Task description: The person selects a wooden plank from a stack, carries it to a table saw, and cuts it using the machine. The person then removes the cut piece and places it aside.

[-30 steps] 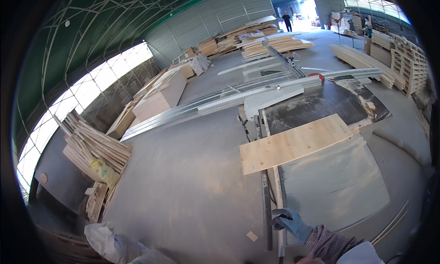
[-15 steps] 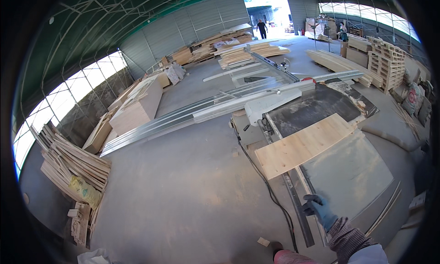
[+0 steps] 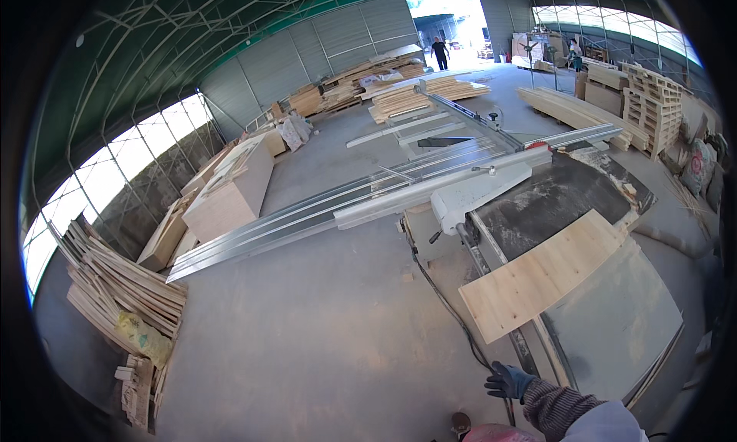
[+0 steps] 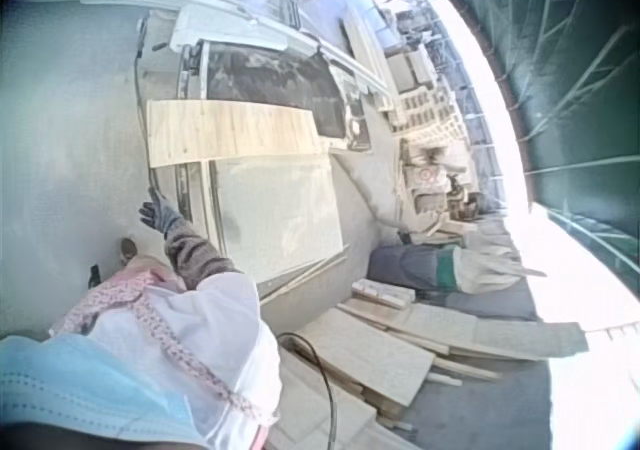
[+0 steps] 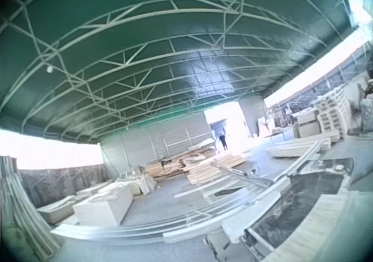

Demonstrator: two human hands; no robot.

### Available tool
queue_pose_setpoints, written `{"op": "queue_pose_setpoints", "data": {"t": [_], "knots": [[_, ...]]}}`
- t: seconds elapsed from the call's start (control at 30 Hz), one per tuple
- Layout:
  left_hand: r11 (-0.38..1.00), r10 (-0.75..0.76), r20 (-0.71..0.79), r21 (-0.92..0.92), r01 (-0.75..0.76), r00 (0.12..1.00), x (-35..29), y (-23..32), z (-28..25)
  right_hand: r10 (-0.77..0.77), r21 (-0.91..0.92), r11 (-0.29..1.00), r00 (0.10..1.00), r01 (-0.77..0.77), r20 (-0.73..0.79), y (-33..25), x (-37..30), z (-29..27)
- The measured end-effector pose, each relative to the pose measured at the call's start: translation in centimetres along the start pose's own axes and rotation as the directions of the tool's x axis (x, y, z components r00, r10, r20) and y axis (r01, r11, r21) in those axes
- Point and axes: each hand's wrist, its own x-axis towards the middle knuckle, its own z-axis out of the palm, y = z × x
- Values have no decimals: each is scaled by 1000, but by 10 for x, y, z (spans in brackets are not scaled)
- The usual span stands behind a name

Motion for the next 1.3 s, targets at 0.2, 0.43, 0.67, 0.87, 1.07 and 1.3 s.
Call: {"op": "queue_pose_setpoints", "data": {"t": [0.2, 0.43, 0.67, 0.87, 1.07, 1.3], "knots": [[1000, -5, 6, -3, 6, 1000, 22, 26, -17, -141, 156, 975, 984, 157, -106, -46, 38, 29], [1000, -6, 6, 7, 6, 1000, 37, 37, -30, -241, 378, 876, 951, 299, -194, -61, 82, 23], [1000, 19, 20, 15, -19, 1000, 53, 43, -46, -241, 381, 854, 918, 355, -314, -58, 94, 21], [999, 30, 27, 12, -30, 999, 63, 38, -60, -342, 323, 837, 884, 441, -320, -47, 113, 14], [999, 48, 40, 5, -48, 998, 73, 32, -67, -352, 336, 828, 882, 449, -312, -30, 75, 22], [998, 58, 39, 7, -58, 998, 80, 30, -76, -295, 254, 883, 888, 395, -354, -28, 72, 24]]}}
